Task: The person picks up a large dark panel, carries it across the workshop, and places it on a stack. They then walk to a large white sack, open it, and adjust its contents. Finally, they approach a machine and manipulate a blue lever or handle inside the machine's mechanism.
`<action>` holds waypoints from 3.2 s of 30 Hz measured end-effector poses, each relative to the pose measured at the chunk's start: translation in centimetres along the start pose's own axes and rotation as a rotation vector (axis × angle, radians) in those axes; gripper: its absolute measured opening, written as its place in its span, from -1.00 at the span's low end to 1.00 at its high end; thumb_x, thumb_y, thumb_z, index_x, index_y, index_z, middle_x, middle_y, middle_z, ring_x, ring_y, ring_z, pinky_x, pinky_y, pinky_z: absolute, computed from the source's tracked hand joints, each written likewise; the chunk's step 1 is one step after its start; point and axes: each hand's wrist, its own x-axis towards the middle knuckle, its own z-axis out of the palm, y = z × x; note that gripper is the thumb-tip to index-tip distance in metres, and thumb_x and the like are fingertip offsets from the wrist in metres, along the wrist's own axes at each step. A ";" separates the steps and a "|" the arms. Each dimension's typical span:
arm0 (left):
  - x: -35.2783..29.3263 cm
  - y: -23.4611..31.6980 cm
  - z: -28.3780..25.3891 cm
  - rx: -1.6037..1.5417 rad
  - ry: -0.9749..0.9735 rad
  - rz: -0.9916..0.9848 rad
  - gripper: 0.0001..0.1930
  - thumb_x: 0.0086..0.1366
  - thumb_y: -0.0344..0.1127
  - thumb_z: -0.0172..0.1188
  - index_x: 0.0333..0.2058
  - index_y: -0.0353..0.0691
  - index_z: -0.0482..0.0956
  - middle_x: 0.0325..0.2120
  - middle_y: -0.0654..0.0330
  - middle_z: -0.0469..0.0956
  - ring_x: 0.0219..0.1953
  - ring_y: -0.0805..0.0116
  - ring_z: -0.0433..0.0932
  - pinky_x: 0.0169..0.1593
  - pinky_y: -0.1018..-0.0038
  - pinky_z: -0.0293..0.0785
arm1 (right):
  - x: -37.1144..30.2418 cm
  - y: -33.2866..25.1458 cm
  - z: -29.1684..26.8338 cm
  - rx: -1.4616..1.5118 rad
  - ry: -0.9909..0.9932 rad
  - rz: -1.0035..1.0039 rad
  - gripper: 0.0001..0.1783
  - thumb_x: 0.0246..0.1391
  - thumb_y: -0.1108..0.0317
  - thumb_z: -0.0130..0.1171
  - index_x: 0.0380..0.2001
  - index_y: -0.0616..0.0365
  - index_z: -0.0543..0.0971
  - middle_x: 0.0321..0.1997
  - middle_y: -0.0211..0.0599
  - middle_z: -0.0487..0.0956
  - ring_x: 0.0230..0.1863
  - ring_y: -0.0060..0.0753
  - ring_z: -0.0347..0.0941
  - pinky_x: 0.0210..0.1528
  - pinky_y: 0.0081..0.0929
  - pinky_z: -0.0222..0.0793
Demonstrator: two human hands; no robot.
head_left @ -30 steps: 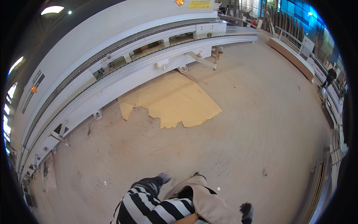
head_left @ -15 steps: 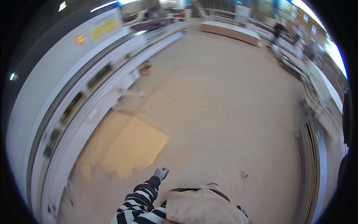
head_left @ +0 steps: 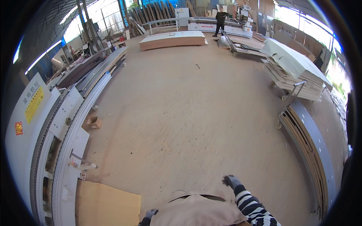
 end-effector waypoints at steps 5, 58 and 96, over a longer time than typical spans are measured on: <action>5.3 -7.1 -2.3 -0.308 -0.122 -0.404 -0.74 0.18 -0.10 0.04 -0.40 -0.16 0.53 -0.51 0.21 0.53 -0.48 0.33 0.50 -0.43 0.40 0.40 | 13.6 -19.0 10.0 -0.141 -0.072 -0.168 -0.69 0.13 0.19 0.00 -0.20 0.17 0.53 -0.33 -0.25 0.62 -0.40 -0.44 0.53 -0.42 -0.55 0.36; 112.0 -56.5 -112.2 -0.832 0.580 -0.459 -0.59 0.18 0.00 0.06 -0.20 -0.22 0.55 -0.27 -0.03 0.56 -0.20 0.08 0.54 -0.15 0.31 0.43 | 117.2 -95.4 47.0 -1.811 -0.369 -0.242 -0.75 0.01 0.14 0.02 -0.30 -0.03 0.55 -0.38 -0.27 0.60 -0.32 -0.19 0.51 -0.33 -0.26 0.41; 162.8 -110.2 -149.8 -1.057 0.304 -0.602 -0.69 0.18 -0.02 0.01 -0.42 -0.15 0.52 -0.49 -0.04 0.55 -0.39 0.20 0.53 -0.29 0.23 0.42 | 197.6 -153.1 90.6 -0.716 -0.253 -0.040 -0.78 0.05 0.19 0.06 -0.50 0.08 0.52 -0.55 -0.24 0.57 -0.59 -0.37 0.48 -0.57 -0.42 0.33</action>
